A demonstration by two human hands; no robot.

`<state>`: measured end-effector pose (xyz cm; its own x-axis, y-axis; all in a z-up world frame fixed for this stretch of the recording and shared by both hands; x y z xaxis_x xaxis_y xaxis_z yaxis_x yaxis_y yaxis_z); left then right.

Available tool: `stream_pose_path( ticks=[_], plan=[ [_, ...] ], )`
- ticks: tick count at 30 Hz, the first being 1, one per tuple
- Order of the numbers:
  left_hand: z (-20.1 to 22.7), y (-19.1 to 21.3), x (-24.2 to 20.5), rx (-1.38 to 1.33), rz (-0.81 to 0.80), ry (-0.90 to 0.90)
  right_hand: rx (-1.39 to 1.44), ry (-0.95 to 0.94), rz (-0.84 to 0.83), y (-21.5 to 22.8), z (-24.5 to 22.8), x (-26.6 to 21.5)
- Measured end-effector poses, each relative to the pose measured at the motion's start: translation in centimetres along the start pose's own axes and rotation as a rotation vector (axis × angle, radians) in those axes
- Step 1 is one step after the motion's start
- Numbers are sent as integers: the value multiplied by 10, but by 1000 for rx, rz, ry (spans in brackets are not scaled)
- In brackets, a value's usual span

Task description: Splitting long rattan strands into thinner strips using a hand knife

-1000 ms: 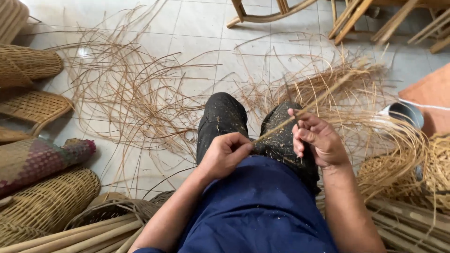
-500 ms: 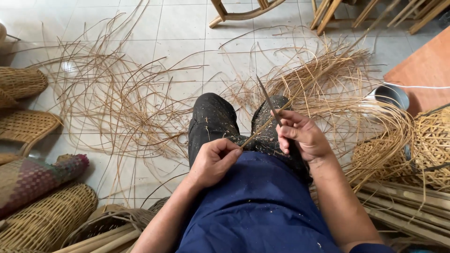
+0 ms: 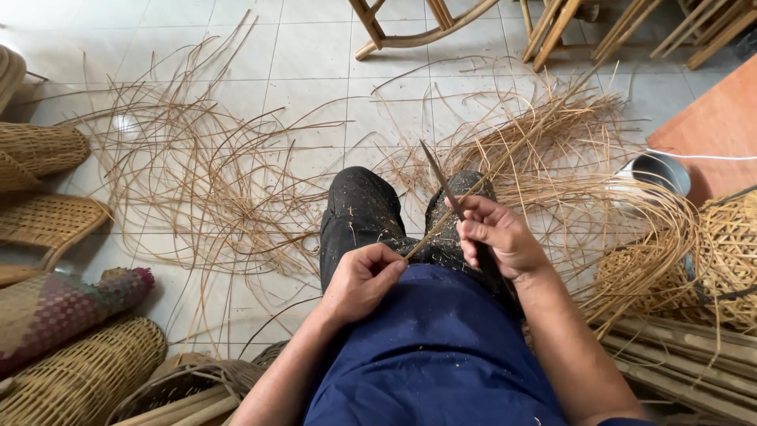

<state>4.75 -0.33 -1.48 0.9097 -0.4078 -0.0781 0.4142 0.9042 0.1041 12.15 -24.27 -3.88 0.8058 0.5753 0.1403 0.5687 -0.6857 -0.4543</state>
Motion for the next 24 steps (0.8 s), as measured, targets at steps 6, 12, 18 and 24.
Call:
stream_pose_path(
  ticks=[6,12,18,24],
  plan=[
    [-2,-3,-1,-11,9,-4,-41,-65,-29,-22,8,-6],
    [-4,-2,1,-10,30,-17,-119,-90,-55,-38,3,-3],
    [0,-6,7,-26,19,-17,-268,-198,-171,-55,20,-4],
    [9,-6,4,-36,70,-21,-351,-212,-193,-54,25,-8]
  ],
)
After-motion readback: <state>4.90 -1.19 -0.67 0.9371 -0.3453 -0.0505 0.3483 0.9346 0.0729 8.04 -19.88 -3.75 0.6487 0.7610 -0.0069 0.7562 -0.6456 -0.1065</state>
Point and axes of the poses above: each hand's wrist, its own x-axis towards the middle knuckle, its own y-axis out of the back of the hand, z = x × y, the point moved 6 cm from there along x, towards the middle knuckle, and after that the axes turned 13 degrees about -z, right-handed, at the moved point
